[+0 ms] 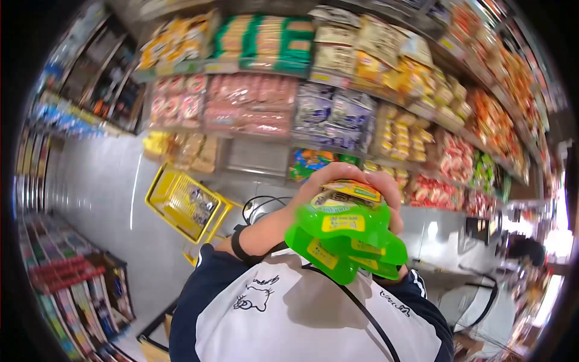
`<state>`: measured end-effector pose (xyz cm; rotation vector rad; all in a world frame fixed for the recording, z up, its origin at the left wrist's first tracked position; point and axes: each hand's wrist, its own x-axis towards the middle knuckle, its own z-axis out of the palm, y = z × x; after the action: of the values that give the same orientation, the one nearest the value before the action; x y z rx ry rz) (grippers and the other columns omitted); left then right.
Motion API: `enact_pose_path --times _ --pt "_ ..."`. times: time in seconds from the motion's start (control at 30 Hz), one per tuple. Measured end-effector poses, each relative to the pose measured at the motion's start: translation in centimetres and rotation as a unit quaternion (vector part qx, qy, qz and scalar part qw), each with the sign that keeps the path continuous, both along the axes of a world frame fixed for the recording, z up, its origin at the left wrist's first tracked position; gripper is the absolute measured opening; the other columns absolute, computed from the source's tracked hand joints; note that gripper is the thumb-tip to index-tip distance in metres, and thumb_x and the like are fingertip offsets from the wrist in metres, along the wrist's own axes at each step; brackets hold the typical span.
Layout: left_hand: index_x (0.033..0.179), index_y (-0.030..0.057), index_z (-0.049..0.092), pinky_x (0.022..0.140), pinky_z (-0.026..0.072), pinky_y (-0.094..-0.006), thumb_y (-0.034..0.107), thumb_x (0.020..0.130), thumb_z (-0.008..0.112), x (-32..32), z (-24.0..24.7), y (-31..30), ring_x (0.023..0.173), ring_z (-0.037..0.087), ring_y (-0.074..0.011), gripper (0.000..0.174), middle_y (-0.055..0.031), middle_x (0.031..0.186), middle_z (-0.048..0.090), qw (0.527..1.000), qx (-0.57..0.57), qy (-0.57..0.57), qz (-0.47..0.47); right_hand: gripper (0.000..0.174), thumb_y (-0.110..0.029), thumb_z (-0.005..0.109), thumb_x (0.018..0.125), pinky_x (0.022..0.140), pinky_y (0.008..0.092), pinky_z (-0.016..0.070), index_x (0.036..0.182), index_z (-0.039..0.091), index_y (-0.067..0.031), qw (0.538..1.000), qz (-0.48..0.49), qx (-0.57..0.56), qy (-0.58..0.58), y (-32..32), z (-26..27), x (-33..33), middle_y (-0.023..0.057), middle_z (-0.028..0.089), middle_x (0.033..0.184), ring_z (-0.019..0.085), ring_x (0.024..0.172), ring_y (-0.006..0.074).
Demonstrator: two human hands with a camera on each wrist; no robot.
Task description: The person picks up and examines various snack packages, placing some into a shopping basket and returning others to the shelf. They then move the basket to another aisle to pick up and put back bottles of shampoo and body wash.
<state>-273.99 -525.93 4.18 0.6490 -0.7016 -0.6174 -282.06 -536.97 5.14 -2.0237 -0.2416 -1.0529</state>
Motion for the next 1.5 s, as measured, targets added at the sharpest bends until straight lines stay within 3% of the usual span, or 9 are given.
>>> enact_pose_path --times 0.1,0.2,0.27,0.3,0.4,0.53,0.8,1.13,1.5 --pt "0.109 0.0071 0.049 0.087 0.0406 -0.0322 0.032 0.083 0.04 -0.1 -2.0 -2.7 0.103 0.048 -0.0191 0.036 -0.0133 0.106 0.052 0.925 0.06 0.294 -0.233 0.03 -0.015 0.052 0.076 0.076 0.0379 0.0422 0.101 0.052 0.0001 0.997 -0.055 -0.048 -0.003 -2.7 1.1 -1.9 0.0151 0.056 0.103 0.053 0.092 0.03" --pt "0.122 0.0065 0.037 0.091 0.0383 -0.033 0.012 0.083 0.044 -0.8 -3.8 -5.4 0.112 0.043 -0.0198 0.04 -0.0121 0.119 0.044 0.958 0.199 0.157 -0.132 0.048 -0.017 0.064 0.07 0.076 0.036 0.0441 0.112 0.044 -0.0023 0.977 -0.179 -0.044 0.11 -3.8 1.7 -2.8 0.0157 0.054 0.108 0.055 0.094 0.0303" --pt "0.128 0.0069 0.028 0.092 0.0371 -0.0333 0.0 0.079 0.048 -0.7 -3.0 -6.7 0.114 0.04 -0.0202 0.053 -0.0106 0.124 0.039 0.965 0.184 -0.186 -0.019 0.056 -0.019 0.067 0.069 0.078 0.0362 0.0435 0.116 0.04 -0.0032 0.945 -0.234 0.071 0.216 -4.2 1.7 -2.8 0.0165 0.052 0.11 0.054 0.095 0.0306" --pt "0.131 0.0083 0.018 0.094 0.0352 -0.033 -0.012 0.072 0.049 -0.9 -3.8 -7.7 0.116 0.038 -0.0206 0.07 -0.0086 0.128 0.032 0.977 0.183 -0.089 -0.065 0.061 -0.021 0.066 0.07 0.081 0.0368 0.0424 0.119 0.037 -0.0022 0.929 -0.249 0.116 0.249 -4.7 1.1 -2.8 0.0174 0.05 0.113 0.052 0.099 0.0324" --pt "0.125 0.0038 0.025 0.096 0.0279 -0.0316 -0.005 0.073 0.055 -1.4 -5.6 -11.3 0.114 0.036 -0.0204 0.061 -0.0104 0.121 0.036 0.958 0.261 -0.027 -0.115 0.061 -0.021 0.064 0.072 0.082 0.0368 0.0417 0.122 0.035 -0.0017 0.874 -0.314 0.207 0.307 -7.0 -1.3 -3.4 0.0186 0.05 0.113 0.051 0.101 0.0335" --pt "0.121 0.004 0.031 0.087 0.0378 -0.03 -0.005 0.072 0.055 -2.9 -5.2 -15.5 0.102 0.046 -0.0187 0.056 -0.0066 0.112 0.045 0.936 0.269 -0.031 -0.225 0.056 -0.015 0.063 0.074 0.08 0.0314 0.0411 0.121 0.035 -0.002 0.881 -0.313 0.293 0.202 -9.9 -4.5 -6.6 0.0163 0.054 0.1 0.054 0.092 0.0255" --pt "0.114 0.0032 0.045 0.084 0.0431 -0.0315 -0.004 0.073 0.058 -14.2 -6.9 -29.3 0.098 0.054 -0.0177 0.044 -0.0068 0.109 0.054 0.886 0.218 0.124 -0.39 0.044 -0.012 0.064 0.073 0.082 0.0288 0.0396 0.111 0.047 0.0012 0.865 -0.412 0.204 0.2 -21.7 -3.3 -19.1 0.0119 0.053 0.101 0.051 0.094 0.0203" --pt "0.115 0.0033 0.045 0.083 0.0439 -0.0326 -0.001 0.074 0.06 -29.5 -4.6 -42.5 0.097 0.054 -0.0181 0.043 -0.007 0.108 0.055 0.856 0.245 0.123 -0.439 0.039 -0.01 0.061 0.076 0.076 0.0256 0.0415 0.111 0.05 0.0034 0.84 -0.467 0.219 0.171 -32.8 -2.8 -35.2 0.01 0.054 0.101 0.052 0.088 0.0146" --pt "0.106 0.003 0.052 0.078 0.0466 -0.0359 0.002 0.074 0.06 -33.5 -6.9 -58.6 0.09 0.057 -0.0221 0.032 -0.0089 0.101 0.058 0.833 0.329 0.21 -0.392 0.044 0.0 0.053 0.081 0.078 0.0228 0.0432 0.124 0.042 -0.0012 0.78 -0.561 0.256 0.108 -47.8 -4.1 -40.4 0.0098 0.05 0.114 0.053 0.094 0.0118"
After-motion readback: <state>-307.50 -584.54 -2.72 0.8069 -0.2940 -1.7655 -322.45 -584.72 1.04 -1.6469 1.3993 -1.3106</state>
